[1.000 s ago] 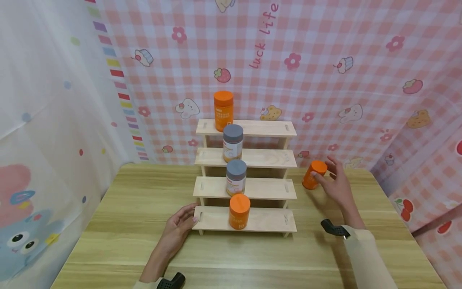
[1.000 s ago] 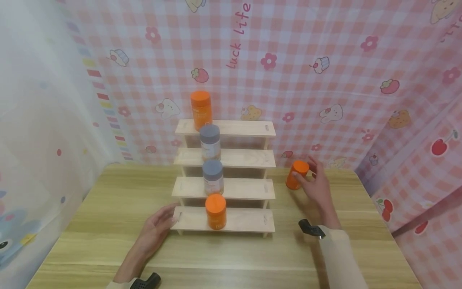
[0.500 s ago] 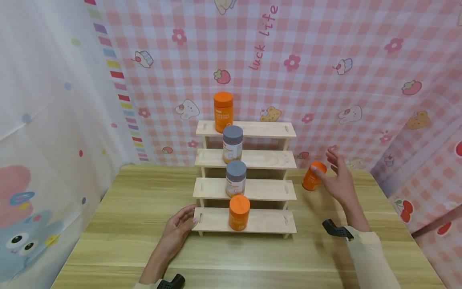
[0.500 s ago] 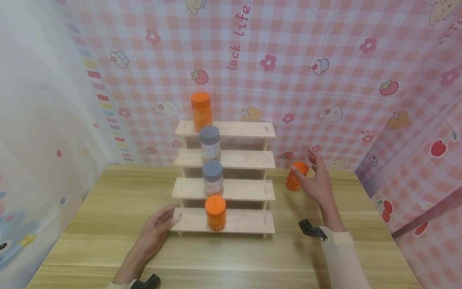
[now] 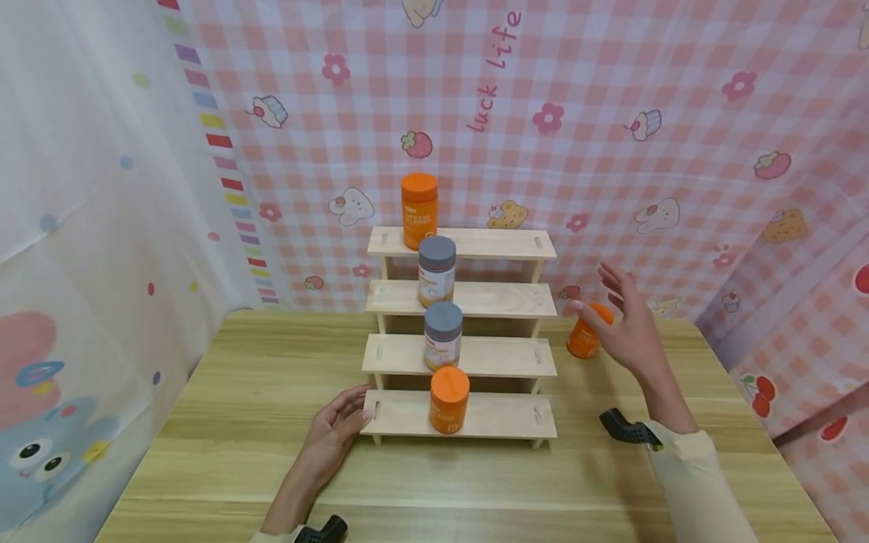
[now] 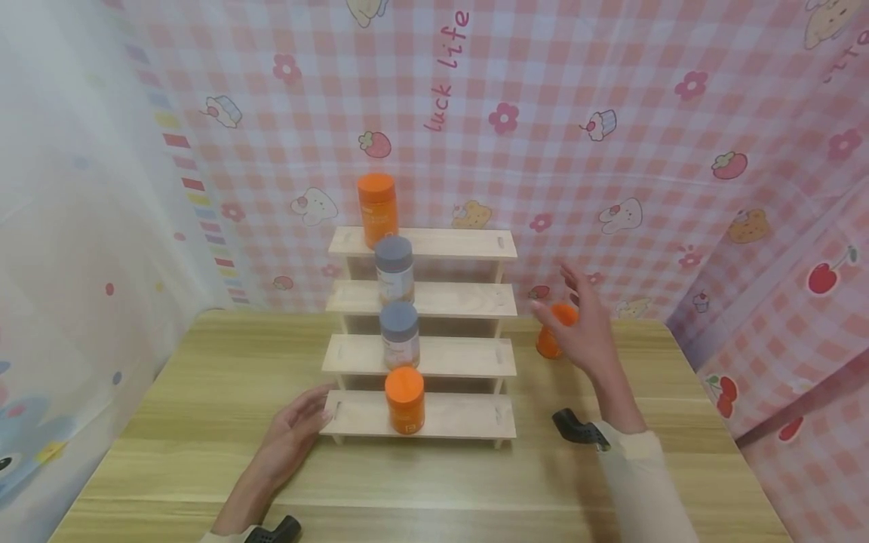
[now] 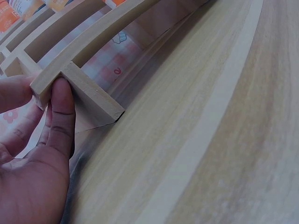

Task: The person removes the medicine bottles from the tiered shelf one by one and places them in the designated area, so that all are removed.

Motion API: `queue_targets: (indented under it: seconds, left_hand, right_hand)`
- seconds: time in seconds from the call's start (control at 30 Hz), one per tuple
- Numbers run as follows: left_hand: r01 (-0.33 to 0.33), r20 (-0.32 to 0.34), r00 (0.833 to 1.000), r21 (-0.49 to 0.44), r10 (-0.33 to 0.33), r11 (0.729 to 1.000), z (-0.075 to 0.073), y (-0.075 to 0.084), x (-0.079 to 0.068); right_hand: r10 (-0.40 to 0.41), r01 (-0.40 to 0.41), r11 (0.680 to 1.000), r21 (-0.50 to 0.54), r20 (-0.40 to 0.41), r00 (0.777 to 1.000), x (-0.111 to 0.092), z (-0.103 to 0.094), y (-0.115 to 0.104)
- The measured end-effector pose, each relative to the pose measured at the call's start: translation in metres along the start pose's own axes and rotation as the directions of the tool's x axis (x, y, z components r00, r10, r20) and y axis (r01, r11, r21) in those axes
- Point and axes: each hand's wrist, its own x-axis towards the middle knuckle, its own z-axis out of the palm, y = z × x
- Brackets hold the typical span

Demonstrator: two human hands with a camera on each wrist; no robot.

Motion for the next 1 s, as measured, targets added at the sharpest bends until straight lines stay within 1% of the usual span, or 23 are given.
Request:
queue_targets:
  seconds: [0.13, 0.4, 0.57, 0.7, 0.8, 1.0]
  left_hand:
    - [-0.009, 0.008, 1.000, -0.005, 0.009, 1.000, 0.000, -0.001, 0.000]
    - [0.002, 0.005, 1.000, 0.000, -0.002, 1.000, -0.001, -0.001, 0.000]
    - [0.001, 0.010, 1.000, 0.006, -0.001, 1.000, -0.001, -0.001, 0.001]
    - [0.013, 0.001, 1.000, 0.001, -0.013, 1.000, -0.002, -0.001, 0.002]
    - [0.021, -0.006, 1.000, -0.012, -0.021, 1.000, -0.002, -0.001, 0.002]
    - [0.004, 0.003, 1.000, 0.006, -0.004, 1.000, -0.001, 0.000, 0.000]
  right_hand:
    - [-0.031, 0.031, 1.000, 0.000, 0.008, 0.999, 0.002, 0.003, -0.012]
    - [-0.084, 0.083, 0.996, 0.020, 0.026, 0.996, 0.008, 0.007, -0.034]
    - [-0.114, 0.113, 0.993, 0.036, 0.042, 0.993, 0.015, 0.010, -0.046]
    - [-0.128, 0.127, 0.991, 0.036, 0.050, 0.990, 0.021, 0.015, -0.054]
    - [-0.133, 0.131, 0.991, 0.043, 0.062, 0.989, 0.026, 0.019, -0.060]
    - [-0.105, 0.100, 0.994, 0.051, 0.116, 0.988, 0.033, 0.027, -0.074]
